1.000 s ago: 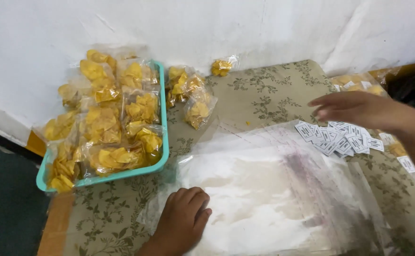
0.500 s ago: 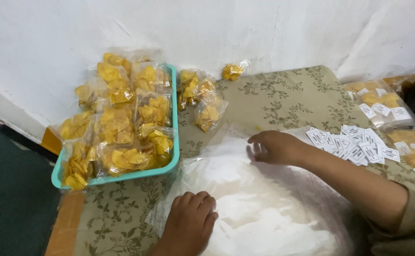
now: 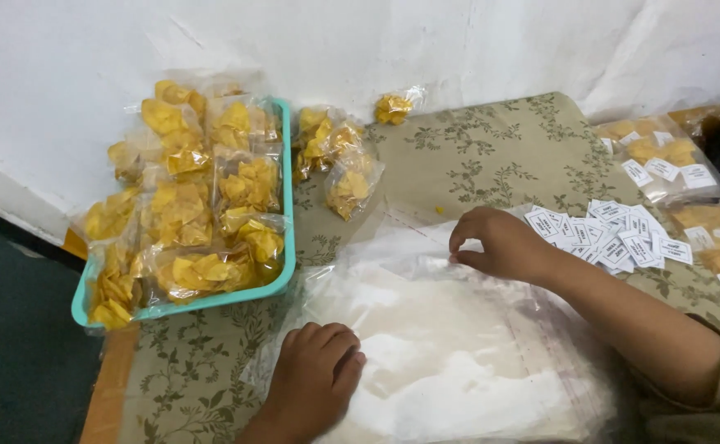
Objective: Manually packaging individual yellow snacks into small plastic bags along with printed labels.
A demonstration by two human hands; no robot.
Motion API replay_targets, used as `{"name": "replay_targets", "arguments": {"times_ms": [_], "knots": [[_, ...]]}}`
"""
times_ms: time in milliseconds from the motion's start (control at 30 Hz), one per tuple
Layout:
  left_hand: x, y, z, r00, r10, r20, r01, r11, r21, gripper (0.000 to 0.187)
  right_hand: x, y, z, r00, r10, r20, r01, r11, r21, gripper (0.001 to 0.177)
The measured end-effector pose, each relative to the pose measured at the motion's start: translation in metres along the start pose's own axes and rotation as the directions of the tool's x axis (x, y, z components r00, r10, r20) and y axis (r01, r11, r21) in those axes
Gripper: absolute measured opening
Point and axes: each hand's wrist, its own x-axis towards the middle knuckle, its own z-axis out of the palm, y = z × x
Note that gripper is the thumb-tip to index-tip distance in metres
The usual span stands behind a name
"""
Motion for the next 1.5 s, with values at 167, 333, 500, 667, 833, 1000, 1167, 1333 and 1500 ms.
{"name": "replay_targets", "arguments": {"times_ms": [167,333,500,667,833,1000,1167,1333,1500], "knots": [[0.021,0.004,-0.024,0.969,0.160,-0.191,-0.132,0.980,0.148,0.017,-0.014,-0.041,-0.042,0.997,0.069,0.048,-0.076,0.981,0.178,0.008],[0.059,0.010,-0.058,0.932,0.301,-0.201,-0.218,0.911,0.350,0.052,-0.029,-0.058,-0.060,0.974,-0.206,-0.093,0.225,0.928,0.296,0.007],[0.090,0.001,-0.064,0.989,-0.004,0.149,-0.026,0.980,0.198,0.029,-0.033,-0.056,-0.064,0.939,-0.318,-0.130,0.332,0.937,0.107,0.018],[0.096,-0.002,-0.055,0.993,-0.026,0.119,0.003,0.981,0.193,0.016,-0.026,-0.045,-0.060,0.931,-0.326,-0.162,0.338,0.940,0.053,0.018],[0.093,-0.006,-0.052,0.992,0.062,0.109,-0.085,0.973,0.214,0.013,-0.027,-0.041,-0.062,0.890,-0.363,-0.276,0.396,0.915,0.076,0.017],[0.092,-0.012,-0.051,0.995,0.060,0.074,-0.078,0.961,0.264,0.020,-0.032,-0.034,-0.071,0.936,-0.290,-0.200,0.299,0.954,0.017,0.008],[0.090,-0.010,-0.054,0.995,0.078,0.058,-0.090,0.966,0.243,0.019,-0.038,-0.045,-0.089,0.953,-0.254,-0.167,0.267,0.962,0.062,0.006],[0.088,0.001,-0.069,0.995,0.085,0.052,-0.091,0.987,0.132,0.022,-0.043,-0.040,-0.094,1.000,0.024,0.003,-0.023,0.935,0.353,0.010],[0.087,0.023,-0.100,0.907,-0.349,0.234,0.344,0.937,0.063,0.024,-0.043,-0.019,-0.098,0.987,0.161,0.022,-0.154,0.882,0.445,0.011]]}}
